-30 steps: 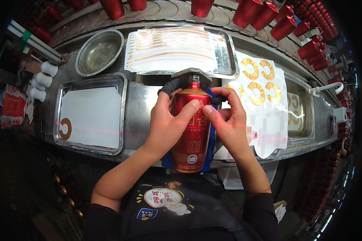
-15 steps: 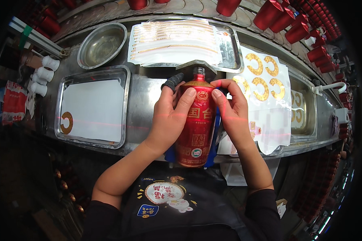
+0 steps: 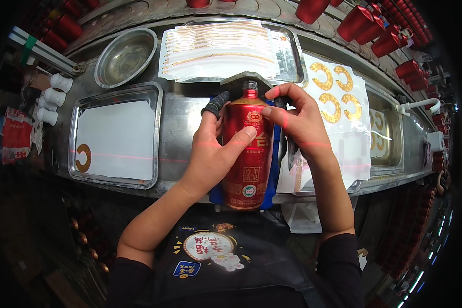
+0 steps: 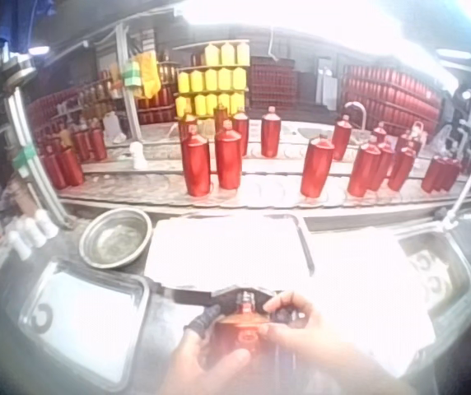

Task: The person applies gold circular stickers to red cylindrical bottles at a workstation. They peel each sticker from a sheet, place it on the bottle, and smooth it down. The person also wipes the bottle neck area with a cloth and handles multiple bottles in sequence.

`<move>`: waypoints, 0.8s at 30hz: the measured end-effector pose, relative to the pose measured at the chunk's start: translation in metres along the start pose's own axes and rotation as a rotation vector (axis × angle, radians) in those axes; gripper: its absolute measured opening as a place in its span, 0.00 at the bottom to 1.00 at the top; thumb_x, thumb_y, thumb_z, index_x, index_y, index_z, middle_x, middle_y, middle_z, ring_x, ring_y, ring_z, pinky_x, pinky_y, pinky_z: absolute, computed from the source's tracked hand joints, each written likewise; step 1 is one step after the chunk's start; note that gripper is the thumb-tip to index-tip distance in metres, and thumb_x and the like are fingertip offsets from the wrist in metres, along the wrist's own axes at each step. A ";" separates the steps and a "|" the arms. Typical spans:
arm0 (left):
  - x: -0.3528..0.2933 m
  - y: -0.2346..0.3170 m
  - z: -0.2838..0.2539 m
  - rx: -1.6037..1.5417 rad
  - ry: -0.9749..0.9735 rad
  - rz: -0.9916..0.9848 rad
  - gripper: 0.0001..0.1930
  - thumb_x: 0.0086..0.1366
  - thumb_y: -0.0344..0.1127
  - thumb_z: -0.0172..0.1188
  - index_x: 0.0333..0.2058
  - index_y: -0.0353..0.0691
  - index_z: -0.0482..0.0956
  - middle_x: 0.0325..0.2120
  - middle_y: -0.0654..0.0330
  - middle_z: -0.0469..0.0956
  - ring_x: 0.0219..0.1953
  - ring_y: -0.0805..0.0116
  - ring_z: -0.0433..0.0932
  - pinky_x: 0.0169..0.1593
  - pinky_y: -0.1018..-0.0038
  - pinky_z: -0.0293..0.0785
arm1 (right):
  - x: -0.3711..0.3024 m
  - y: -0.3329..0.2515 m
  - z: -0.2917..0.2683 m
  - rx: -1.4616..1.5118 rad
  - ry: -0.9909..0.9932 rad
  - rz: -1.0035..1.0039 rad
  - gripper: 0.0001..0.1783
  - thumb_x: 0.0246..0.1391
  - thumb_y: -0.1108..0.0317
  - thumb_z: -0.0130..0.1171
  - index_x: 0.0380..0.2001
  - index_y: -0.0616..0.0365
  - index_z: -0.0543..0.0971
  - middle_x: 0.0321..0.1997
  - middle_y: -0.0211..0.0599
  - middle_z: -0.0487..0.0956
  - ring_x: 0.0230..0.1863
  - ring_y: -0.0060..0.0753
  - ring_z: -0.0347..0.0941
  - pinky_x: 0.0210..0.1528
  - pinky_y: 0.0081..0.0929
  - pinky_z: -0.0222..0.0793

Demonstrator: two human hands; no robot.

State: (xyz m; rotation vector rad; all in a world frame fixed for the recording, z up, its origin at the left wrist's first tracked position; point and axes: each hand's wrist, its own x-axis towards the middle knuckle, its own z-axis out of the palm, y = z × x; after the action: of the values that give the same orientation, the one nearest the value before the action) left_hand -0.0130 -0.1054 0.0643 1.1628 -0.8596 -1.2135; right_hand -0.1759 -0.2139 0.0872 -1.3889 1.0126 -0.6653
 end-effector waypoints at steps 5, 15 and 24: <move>-0.001 0.001 0.003 -0.042 0.051 0.012 0.30 0.64 0.34 0.67 0.59 0.30 0.61 0.53 0.48 0.74 0.55 0.65 0.75 0.57 0.69 0.74 | -0.012 -0.004 0.000 0.087 -0.084 -0.035 0.18 0.50 0.74 0.72 0.44 0.62 0.78 0.41 0.33 0.80 0.30 0.15 0.74 0.33 0.13 0.70; -0.003 -0.002 0.001 -0.013 0.068 0.038 0.29 0.63 0.35 0.69 0.56 0.30 0.63 0.52 0.47 0.75 0.54 0.65 0.76 0.56 0.69 0.75 | -0.028 0.001 0.008 -0.120 -0.028 -0.208 0.10 0.57 0.79 0.62 0.43 0.65 0.80 0.39 0.29 0.82 0.33 0.12 0.75 0.35 0.11 0.69; -0.008 -0.006 -0.002 0.135 0.037 0.032 0.38 0.59 0.35 0.71 0.62 0.28 0.59 0.53 0.46 0.75 0.54 0.63 0.76 0.55 0.67 0.75 | -0.023 -0.008 0.016 -0.013 -0.047 -0.242 0.06 0.58 0.77 0.63 0.35 0.61 0.75 0.35 0.26 0.76 0.33 0.12 0.71 0.36 0.13 0.68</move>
State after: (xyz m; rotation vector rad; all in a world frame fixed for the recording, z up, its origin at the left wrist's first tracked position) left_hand -0.0143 -0.0969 0.0585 1.2712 -0.9402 -1.1176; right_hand -0.1705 -0.1873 0.0977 -1.5461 0.8199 -0.8005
